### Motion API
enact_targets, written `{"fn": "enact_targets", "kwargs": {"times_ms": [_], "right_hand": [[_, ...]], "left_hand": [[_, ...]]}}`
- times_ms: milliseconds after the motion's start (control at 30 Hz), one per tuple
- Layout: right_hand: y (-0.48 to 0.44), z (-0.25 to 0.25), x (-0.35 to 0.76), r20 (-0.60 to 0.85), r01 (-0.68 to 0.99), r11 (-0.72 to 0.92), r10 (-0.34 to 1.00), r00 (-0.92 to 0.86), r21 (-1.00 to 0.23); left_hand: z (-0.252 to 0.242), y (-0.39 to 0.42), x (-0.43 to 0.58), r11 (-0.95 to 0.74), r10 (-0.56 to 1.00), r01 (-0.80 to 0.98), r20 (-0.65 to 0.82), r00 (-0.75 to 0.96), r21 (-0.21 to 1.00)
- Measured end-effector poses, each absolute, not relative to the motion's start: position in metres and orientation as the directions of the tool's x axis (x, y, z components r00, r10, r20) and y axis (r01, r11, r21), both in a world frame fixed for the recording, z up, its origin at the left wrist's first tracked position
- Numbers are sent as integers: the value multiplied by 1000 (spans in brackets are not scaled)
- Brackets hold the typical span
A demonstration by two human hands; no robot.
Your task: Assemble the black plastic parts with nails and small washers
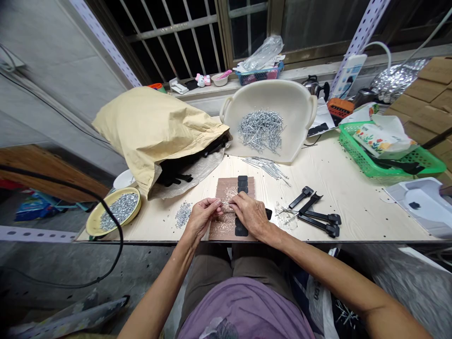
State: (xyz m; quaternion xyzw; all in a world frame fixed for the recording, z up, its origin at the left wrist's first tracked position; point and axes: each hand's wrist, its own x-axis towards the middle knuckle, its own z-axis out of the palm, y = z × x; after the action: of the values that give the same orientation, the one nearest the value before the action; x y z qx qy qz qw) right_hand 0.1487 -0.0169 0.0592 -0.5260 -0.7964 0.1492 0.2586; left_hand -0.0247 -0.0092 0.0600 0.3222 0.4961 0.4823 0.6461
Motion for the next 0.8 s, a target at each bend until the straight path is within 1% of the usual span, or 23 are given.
{"fn": "enact_targets", "kwargs": {"times_ms": [100, 267, 333, 400, 433, 500, 567, 633, 700, 733, 800], "right_hand": [[-16, 58, 156, 281, 774, 411, 909, -308, -482], [-14, 58, 170, 294, 770, 412, 908, -299, -487], [-12, 58, 175, 296, 770, 411, 908, -297, -487], [-8, 57, 182, 287, 782, 403, 911, -295, -476], [-5, 56, 186, 278, 794, 397, 914, -296, -461], [2, 55, 194, 253, 824, 385, 919, -302, -415], [9, 54, 202, 229, 851, 376, 923, -309, -366], [16, 53, 207, 218, 864, 378, 922, -320, -334], [21, 52, 210, 215, 865, 389, 918, -334, -317], [24, 51, 211, 214, 864, 396, 915, -342, -312], [27, 48, 212, 215, 860, 407, 910, -354, -307]], "left_hand": [[61, -8, -21, 368, 929, -331, -361, 86, 869], [60, -4, -11, 409, 912, -373, -385, 139, 833], [57, -2, -10, 385, 923, -359, -364, 128, 850], [52, -2, -10, 326, 945, -292, -318, 75, 899], [49, -1, -11, 290, 957, -230, -289, 40, 929], [45, 0, -13, 201, 979, -42, -202, -24, 979], [43, 2, -12, 57, 998, 204, -48, -46, 977], [42, 5, -9, -132, 989, 441, 148, -3, 888], [40, 9, -3, -283, 954, 603, 285, 96, 746], [39, 11, 0, -332, 937, 653, 315, 149, 680], [33, 16, 5, -389, 916, 714, 329, 231, 582]]}}
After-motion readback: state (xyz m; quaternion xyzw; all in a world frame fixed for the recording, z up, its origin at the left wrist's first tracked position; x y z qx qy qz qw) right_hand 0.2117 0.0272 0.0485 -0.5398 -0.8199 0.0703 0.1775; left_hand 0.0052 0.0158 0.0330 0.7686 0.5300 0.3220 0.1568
